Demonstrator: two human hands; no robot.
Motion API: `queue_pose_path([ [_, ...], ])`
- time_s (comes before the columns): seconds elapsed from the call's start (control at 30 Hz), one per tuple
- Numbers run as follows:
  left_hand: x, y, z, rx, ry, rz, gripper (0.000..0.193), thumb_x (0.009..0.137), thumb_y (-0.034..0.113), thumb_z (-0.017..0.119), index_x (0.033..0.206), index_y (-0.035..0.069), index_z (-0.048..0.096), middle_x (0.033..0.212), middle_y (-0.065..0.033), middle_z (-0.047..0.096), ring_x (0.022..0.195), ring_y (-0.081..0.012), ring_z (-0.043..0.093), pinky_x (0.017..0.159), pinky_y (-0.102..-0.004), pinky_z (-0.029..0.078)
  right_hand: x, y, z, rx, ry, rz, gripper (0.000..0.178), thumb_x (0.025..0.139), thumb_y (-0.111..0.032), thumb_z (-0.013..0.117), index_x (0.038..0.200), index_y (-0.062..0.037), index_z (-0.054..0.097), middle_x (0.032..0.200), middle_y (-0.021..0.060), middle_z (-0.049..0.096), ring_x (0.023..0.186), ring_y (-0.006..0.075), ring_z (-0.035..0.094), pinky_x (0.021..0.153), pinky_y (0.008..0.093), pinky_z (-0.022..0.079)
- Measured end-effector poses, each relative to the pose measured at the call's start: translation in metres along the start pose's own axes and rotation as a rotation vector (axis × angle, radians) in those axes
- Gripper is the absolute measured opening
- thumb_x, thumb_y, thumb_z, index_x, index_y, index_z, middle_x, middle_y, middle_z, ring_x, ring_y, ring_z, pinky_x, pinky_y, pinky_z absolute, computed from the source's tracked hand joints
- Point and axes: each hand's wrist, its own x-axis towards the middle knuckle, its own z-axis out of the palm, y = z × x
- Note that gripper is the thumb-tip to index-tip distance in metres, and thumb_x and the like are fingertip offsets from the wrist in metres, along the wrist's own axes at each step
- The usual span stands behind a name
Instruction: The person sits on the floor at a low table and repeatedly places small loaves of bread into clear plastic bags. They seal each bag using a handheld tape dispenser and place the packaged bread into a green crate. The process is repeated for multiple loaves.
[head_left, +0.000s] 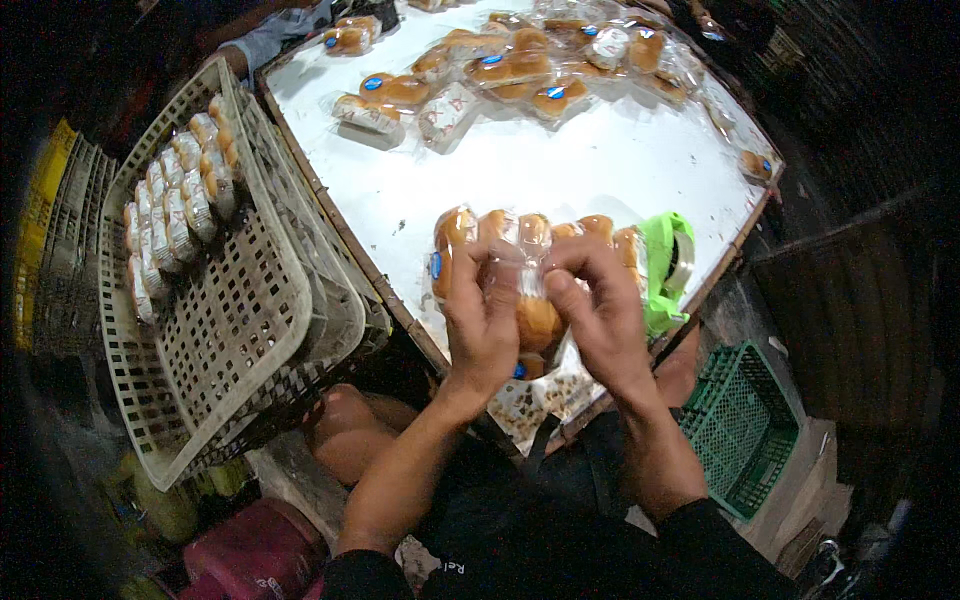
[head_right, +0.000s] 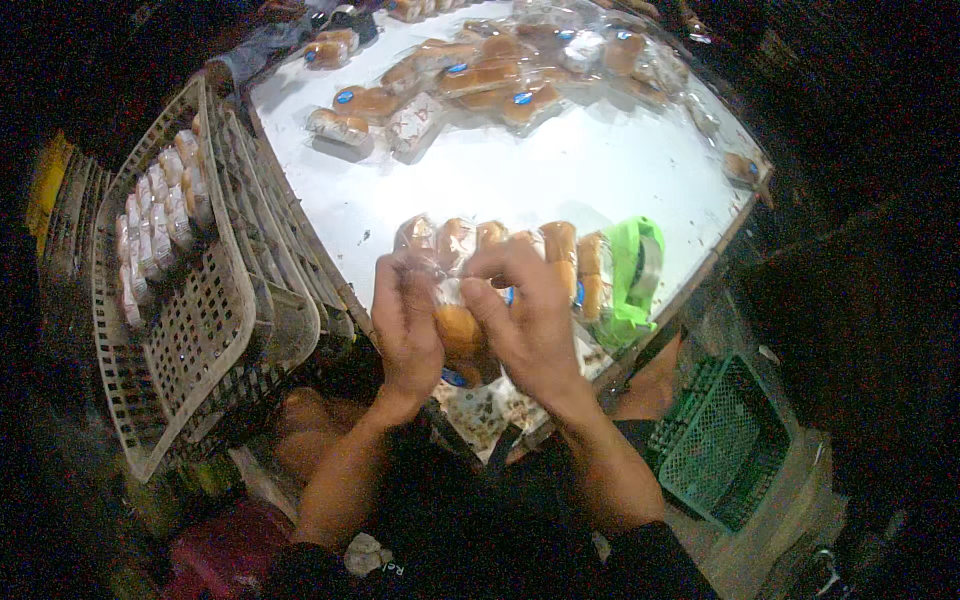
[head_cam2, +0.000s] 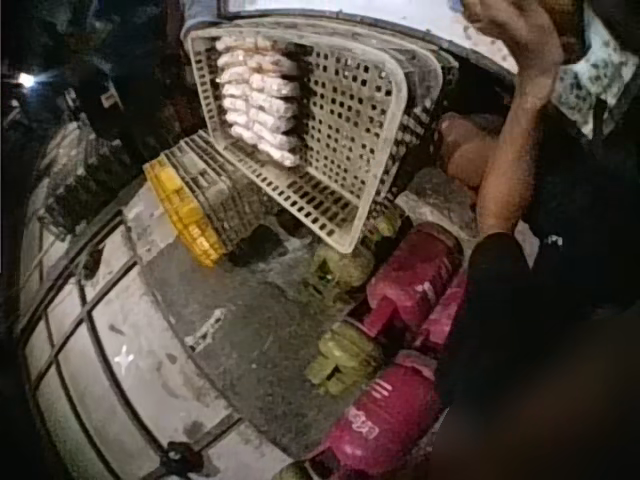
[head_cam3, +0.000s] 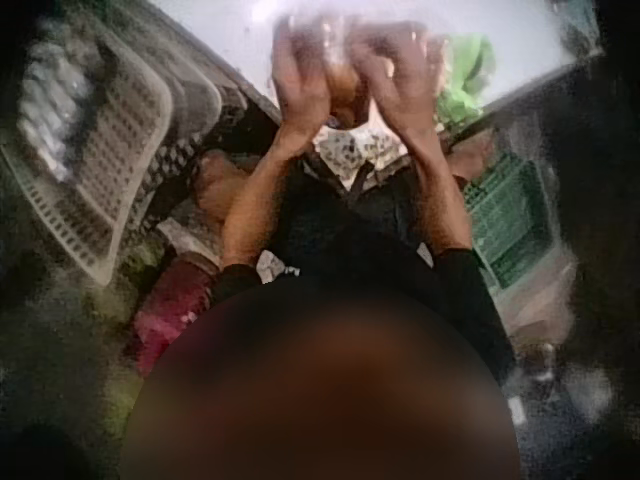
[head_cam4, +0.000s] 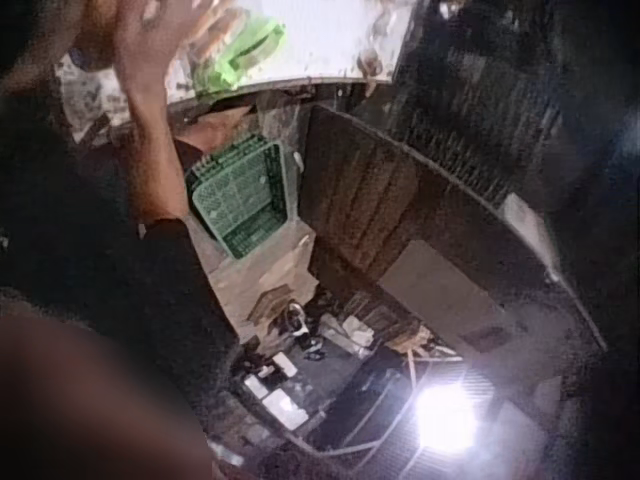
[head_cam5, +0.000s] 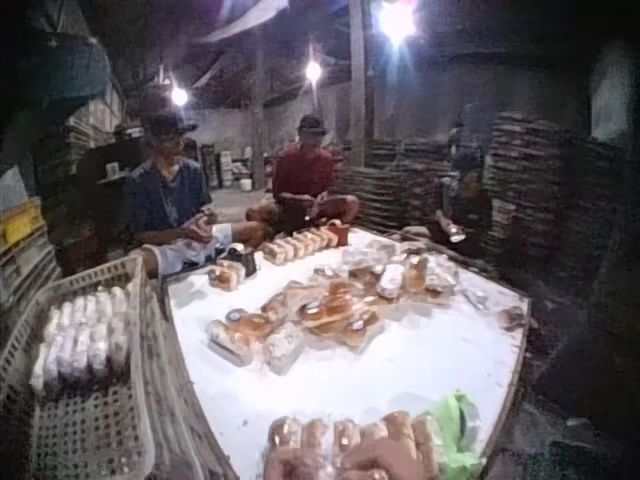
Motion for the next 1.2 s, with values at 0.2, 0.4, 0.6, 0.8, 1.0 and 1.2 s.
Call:
queue_pose_path([
  [0.2, -0.027, 0.049, -0.002, 0.205, -0.149, 0.486, 0.029, 0.070, 0.024, 0.084, 0.074, 0.007, 0.060, 0.109, -0.0107, 0.056, 0.116, -0.0321, 0.046, 0.100, -0.0451, 0.037, -0.066, -0.036, -0.015, -0.266, 0.439, -0.353, 0.005, 0.086, 0.000, 0.059, 0.090, -0.0017, 0.057, 0.101, 0.0139, 0.059, 0.099, 0.0265, 0.056, 0.088, 0.0384, 0.044],
  [0.4, -0.046, 0.043, 0.009, 0.069, -0.106, 0.290, 0.026, 0.074, 0.019, 0.082, 0.071, 0.006, 0.059, 0.108, -0.0088, 0.057, 0.115, -0.0247, 0.046, 0.099, -0.0398, 0.036, -0.066, -0.028, -0.037, -0.305, 0.440, -0.118, 0.011, 0.094, -0.009, 0.053, 0.090, 0.0013, 0.056, 0.120, 0.0195, 0.048, 0.111, 0.0288, 0.049, 0.097, 0.0386, 0.038],
  [0.6, -0.040, 0.036, 0.029, -0.174, -0.068, 0.094, 0.021, 0.095, 0.020, 0.062, 0.089, 0.003, 0.052, 0.087, -0.0047, 0.058, 0.078, -0.0082, 0.053, 0.072, -0.0238, 0.045, -0.059, -0.002, -0.033, 0.266, 0.431, 0.054, 0.015, 0.099, -0.018, 0.050, 0.098, -0.0039, 0.052, 0.100, 0.0084, 0.060, 0.095, 0.0174, 0.058, 0.091, 0.0329, 0.044],
  [0.8, -0.038, 0.030, 0.024, -0.070, 0.006, -0.014, 0.021, 0.097, 0.021, 0.059, 0.091, 0.003, 0.052, 0.082, -0.0014, 0.055, 0.072, -0.0068, 0.047, 0.062, -0.0229, 0.041, -0.062, -0.025, -0.006, 0.397, 0.377, -0.078, 0.011, 0.100, -0.015, 0.048, 0.100, -0.0044, 0.048, 0.091, 0.0097, 0.062, 0.086, 0.0172, 0.062, 0.084, 0.0315, 0.049],
  [1.0, -0.063, 0.031, 0.040, 0.050, 0.074, 0.270, 0.042, 0.095, 0.031, 0.061, 0.116, -0.003, 0.052, 0.102, -0.0137, 0.054, 0.108, -0.0248, 0.052, 0.097, -0.0375, 0.040, -0.050, -0.024, 0.001, 0.319, 0.418, -0.149, 0.009, 0.101, -0.013, 0.046, 0.099, -0.0035, 0.047, 0.088, 0.0113, 0.066, 0.083, 0.0166, 0.064, 0.080, 0.0299, 0.051],
  [1.2, -0.043, 0.031, 0.027, 0.019, -0.072, -0.133, 0.021, 0.097, 0.017, 0.058, 0.091, -0.002, 0.065, 0.081, -0.0060, 0.062, 0.072, -0.0123, 0.053, 0.068, -0.0257, 0.044, -0.048, -0.021, 0.012, -0.031, 0.616, -0.161, 0.029, 0.092, -0.007, 0.055, 0.120, 0.0024, 0.054, 0.113, 0.0160, 0.063, 0.104, 0.0274, 0.060, 0.091, 0.0365, 0.047],
])
